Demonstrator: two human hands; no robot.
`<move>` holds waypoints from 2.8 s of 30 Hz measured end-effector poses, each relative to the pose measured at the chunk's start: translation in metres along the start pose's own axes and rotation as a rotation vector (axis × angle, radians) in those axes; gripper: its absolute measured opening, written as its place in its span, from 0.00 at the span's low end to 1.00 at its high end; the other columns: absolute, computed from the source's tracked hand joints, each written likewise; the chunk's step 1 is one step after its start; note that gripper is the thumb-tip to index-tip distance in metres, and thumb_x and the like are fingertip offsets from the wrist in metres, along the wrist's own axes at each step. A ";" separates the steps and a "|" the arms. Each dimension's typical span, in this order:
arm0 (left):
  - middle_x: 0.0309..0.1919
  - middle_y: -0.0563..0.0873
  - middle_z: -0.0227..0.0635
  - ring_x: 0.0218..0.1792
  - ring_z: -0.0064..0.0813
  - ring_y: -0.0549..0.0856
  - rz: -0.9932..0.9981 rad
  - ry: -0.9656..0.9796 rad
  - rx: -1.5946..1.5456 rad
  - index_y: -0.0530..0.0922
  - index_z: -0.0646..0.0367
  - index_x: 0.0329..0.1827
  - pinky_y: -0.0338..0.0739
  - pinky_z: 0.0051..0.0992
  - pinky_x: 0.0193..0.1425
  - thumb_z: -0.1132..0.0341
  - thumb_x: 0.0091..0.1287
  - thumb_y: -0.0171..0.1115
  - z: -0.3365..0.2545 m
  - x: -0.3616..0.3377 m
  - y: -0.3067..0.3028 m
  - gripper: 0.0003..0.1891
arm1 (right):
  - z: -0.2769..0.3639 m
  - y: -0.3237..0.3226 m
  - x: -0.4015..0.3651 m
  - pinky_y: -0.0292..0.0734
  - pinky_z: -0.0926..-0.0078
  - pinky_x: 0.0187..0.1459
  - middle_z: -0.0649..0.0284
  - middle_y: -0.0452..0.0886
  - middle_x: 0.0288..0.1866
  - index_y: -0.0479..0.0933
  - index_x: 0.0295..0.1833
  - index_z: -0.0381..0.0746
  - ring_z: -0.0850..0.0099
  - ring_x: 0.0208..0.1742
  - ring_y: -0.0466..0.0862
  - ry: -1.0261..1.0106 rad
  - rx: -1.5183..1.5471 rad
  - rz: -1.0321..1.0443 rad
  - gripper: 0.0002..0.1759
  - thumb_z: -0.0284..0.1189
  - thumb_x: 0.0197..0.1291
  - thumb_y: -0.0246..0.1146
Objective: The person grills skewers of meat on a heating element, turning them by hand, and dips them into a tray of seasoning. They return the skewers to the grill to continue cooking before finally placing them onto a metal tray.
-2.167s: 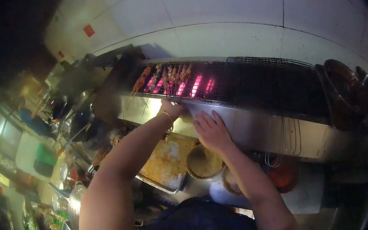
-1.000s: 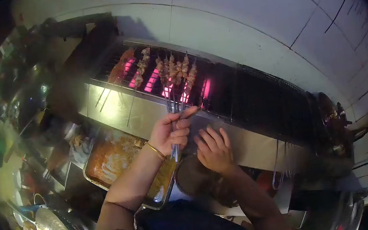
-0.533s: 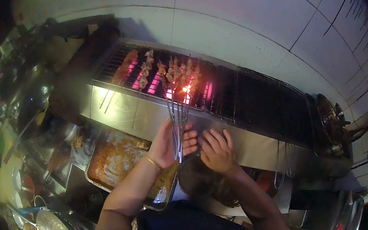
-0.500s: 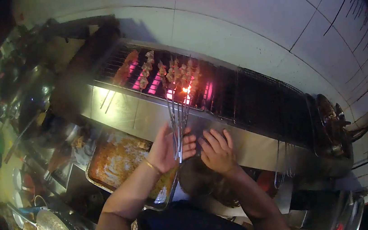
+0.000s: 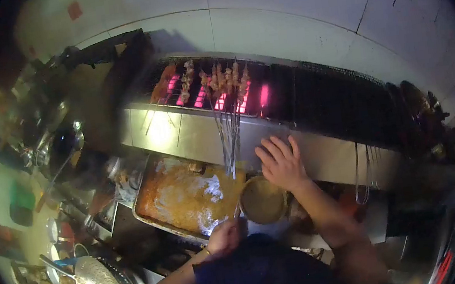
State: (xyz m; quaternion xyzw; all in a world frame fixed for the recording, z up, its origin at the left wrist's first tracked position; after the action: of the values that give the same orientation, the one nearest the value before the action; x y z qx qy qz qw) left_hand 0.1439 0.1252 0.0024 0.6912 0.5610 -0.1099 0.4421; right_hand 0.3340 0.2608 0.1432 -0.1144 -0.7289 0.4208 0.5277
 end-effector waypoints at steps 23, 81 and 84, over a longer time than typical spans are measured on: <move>0.19 0.71 0.17 0.25 0.10 0.68 0.297 0.214 0.669 0.75 0.56 0.25 0.61 0.17 0.28 0.59 0.73 0.56 0.010 -0.038 0.075 0.16 | -0.007 -0.002 -0.008 0.55 0.51 0.71 0.69 0.76 0.59 0.80 0.45 0.48 0.68 0.67 0.69 0.008 0.081 -0.001 0.13 0.33 0.52 0.62; 0.14 0.61 0.16 0.12 0.13 0.58 -0.308 0.615 0.096 0.76 0.53 0.45 0.50 0.18 0.14 0.55 0.74 0.49 -0.342 0.016 -0.057 0.12 | -0.004 -0.001 -0.005 0.52 0.45 0.70 0.63 0.75 0.57 0.78 0.47 0.45 0.61 0.67 0.68 0.030 0.062 0.006 0.17 0.33 0.49 0.64; 0.15 0.63 0.17 0.13 0.12 0.59 -0.328 0.813 0.026 0.77 0.54 0.45 0.51 0.17 0.14 0.56 0.75 0.49 -0.332 -0.032 -0.060 0.13 | 0.000 -0.001 -0.005 0.51 0.44 0.71 0.63 0.73 0.59 0.77 0.49 0.45 0.61 0.68 0.66 0.010 0.071 0.064 0.18 0.33 0.49 0.64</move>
State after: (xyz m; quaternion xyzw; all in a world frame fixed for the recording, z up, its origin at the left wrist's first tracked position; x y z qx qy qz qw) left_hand -0.0343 0.3457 0.1882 0.5857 0.7902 0.0952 0.1533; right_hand 0.3364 0.2574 0.1402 -0.1209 -0.7068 0.4626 0.5214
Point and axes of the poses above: each hand's wrist, its own x-axis towards the middle knuckle, its own y-axis out of the palm, z = x × y, the point moved 6 cm from there along x, towards the middle knuckle
